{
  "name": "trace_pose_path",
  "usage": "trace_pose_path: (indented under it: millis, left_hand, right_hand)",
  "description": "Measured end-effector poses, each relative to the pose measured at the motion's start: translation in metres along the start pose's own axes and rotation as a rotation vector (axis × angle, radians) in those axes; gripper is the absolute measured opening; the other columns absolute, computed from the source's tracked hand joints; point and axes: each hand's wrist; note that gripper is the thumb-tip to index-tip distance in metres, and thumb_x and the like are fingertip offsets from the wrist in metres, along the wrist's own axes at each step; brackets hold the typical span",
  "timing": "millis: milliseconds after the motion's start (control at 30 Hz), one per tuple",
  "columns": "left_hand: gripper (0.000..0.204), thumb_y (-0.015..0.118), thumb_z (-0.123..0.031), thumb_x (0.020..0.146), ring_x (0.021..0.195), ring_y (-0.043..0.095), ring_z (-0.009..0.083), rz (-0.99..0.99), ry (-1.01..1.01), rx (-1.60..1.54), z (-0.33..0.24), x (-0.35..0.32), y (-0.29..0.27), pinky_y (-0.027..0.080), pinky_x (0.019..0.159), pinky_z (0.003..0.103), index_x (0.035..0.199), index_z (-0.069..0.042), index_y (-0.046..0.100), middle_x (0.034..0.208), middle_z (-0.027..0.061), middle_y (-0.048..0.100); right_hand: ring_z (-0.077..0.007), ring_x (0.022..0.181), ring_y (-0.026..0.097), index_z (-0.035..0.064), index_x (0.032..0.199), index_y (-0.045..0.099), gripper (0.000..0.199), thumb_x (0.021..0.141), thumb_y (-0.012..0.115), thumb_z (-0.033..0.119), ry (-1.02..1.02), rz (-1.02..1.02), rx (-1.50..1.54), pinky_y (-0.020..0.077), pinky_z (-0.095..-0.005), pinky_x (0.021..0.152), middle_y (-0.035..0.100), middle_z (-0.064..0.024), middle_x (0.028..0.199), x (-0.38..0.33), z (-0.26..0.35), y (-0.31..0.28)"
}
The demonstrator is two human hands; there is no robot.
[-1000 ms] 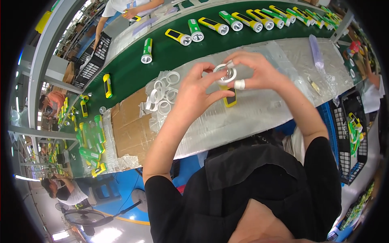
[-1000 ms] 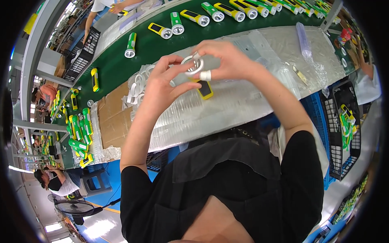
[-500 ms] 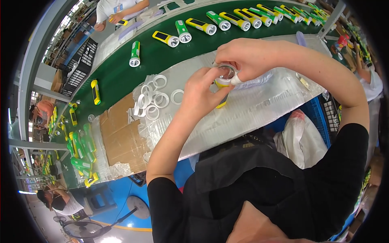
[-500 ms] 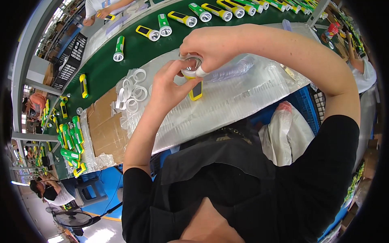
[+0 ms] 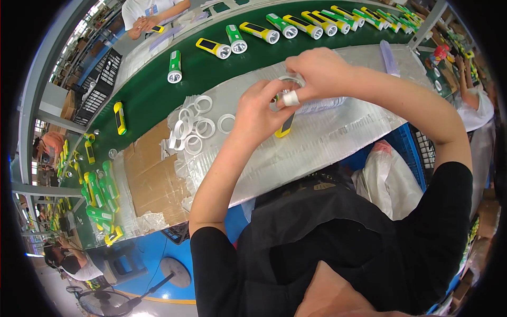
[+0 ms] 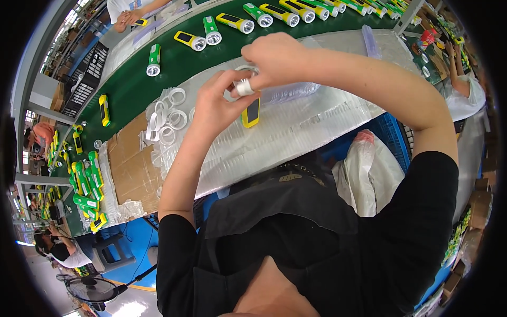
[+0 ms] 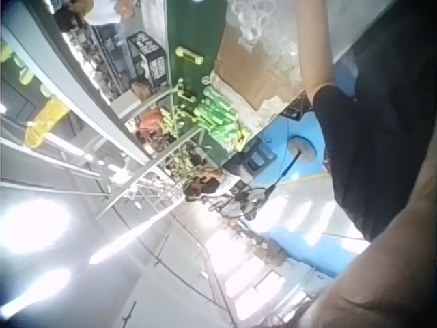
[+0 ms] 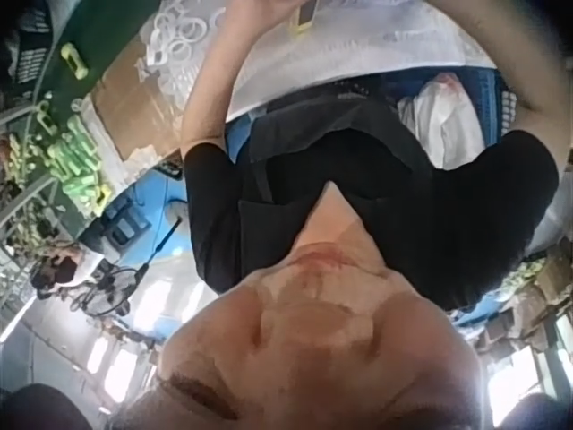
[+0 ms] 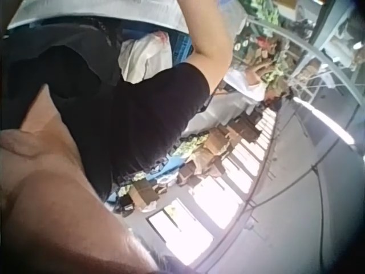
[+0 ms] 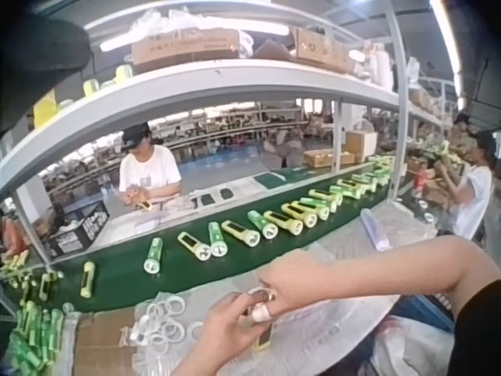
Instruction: Assembling plastic rings and lens caps onto flashlight bodies on a factory production line.
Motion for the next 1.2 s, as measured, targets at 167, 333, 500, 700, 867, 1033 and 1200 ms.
trace_pose_path:
  millis: [167,333,500,700,867,1033,1200]
  left_hand:
    - [0.039,0.083,-0.013,0.066,0.075,0.062,0.0257,-0.054,0.031,-0.091,0.003,0.0,0.001,0.05,0.065,0.037,0.101,-0.013,0.066,0.078,0.0071,0.061]
    - [0.037,0.082,-0.011,0.068,0.077,0.063,0.0245,0.01,-0.01,-0.007,-0.002,0.001,-0.001,0.051,0.066,0.037,0.101,-0.013,0.065,0.085,0.0064,0.066]
    - [0.035,0.081,-0.011,0.068,0.079,0.063,0.026,-0.026,0.013,-0.086,0.006,0.0,-0.001,0.051,0.067,0.037,0.099,-0.012,0.066,0.094,0.0067,0.069]
    - [0.074,0.086,-0.014,0.068,0.102,0.063,0.025,-0.049,0.115,-0.205,-0.001,-0.006,-0.017,0.051,0.09,0.036,0.133,-0.011,0.05,0.122,0.0118,0.064]
    - [0.096,0.08,-0.032,0.078,0.096,0.066,0.029,0.763,-0.624,-1.175,-0.021,-0.027,-0.049,0.052,0.082,0.043,0.149,-0.008,0.021,0.102,0.02,0.065]
    - [0.072,0.076,-0.033,0.08,0.084,0.069,0.0363,0.284,-0.443,-0.208,0.02,-0.004,-0.061,0.054,0.073,0.041,0.138,-0.006,0.042,0.1,0.0204,0.068]
    - [0.082,0.079,-0.04,0.076,0.108,0.059,0.0397,-0.099,-0.151,0.31,0.141,0.005,-0.136,0.05,0.089,0.046,0.141,-0.01,0.039,0.123,0.0235,0.058]
  right_hand:
    - [-0.0315,0.075,0.063,0.002,0.09,0.059,0.052,0.08,0.068,0.052,-0.328,-0.574,0.054,0.0488,-0.04,0.064,0.065,-0.0139,0.088,0.0,-0.03,0.035]
    - [-0.03,0.067,0.061,0.0041,0.085,0.058,0.048,0.078,0.071,0.05,0.111,-0.236,0.042,0.0467,-0.0392,0.059,0.061,-0.0116,0.076,0.0,-0.013,0.024]
    - [-0.0281,0.066,0.059,0.004,0.088,0.057,0.037,0.078,0.073,0.036,-0.302,-0.34,0.328,0.0464,-0.0368,0.059,0.059,-0.0112,0.077,-0.001,-0.028,0.039]
    - [-0.024,0.073,0.058,0.0041,0.104,0.058,0.034,0.082,0.07,0.026,-0.178,-0.375,0.244,0.0476,-0.0337,0.065,0.06,-0.0097,0.088,-0.024,-0.007,0.018]
    - [-0.0271,0.073,0.061,0.0019,0.111,0.059,0.041,0.091,0.058,0.039,-0.367,-0.546,0.518,0.0495,-0.033,0.069,0.062,-0.0122,0.089,-0.021,0.024,0.022]
    - [-0.0324,0.07,0.064,0.0128,0.112,0.059,0.032,0.096,0.051,0.039,-0.291,-0.703,0.367,0.0497,-0.0415,0.063,0.066,-0.0109,0.081,0.065,-0.004,0.065]
    - [-0.0264,0.068,0.062,0.0065,0.11,0.057,0.031,0.097,0.056,0.034,0.069,-0.906,0.46,0.0469,-0.0328,0.061,0.063,-0.0127,0.078,0.174,-0.002,0.071]
Point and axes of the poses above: each hand's wrist, its own x-axis towards the middle knuckle, its own y-axis out of the palm, z = x × y
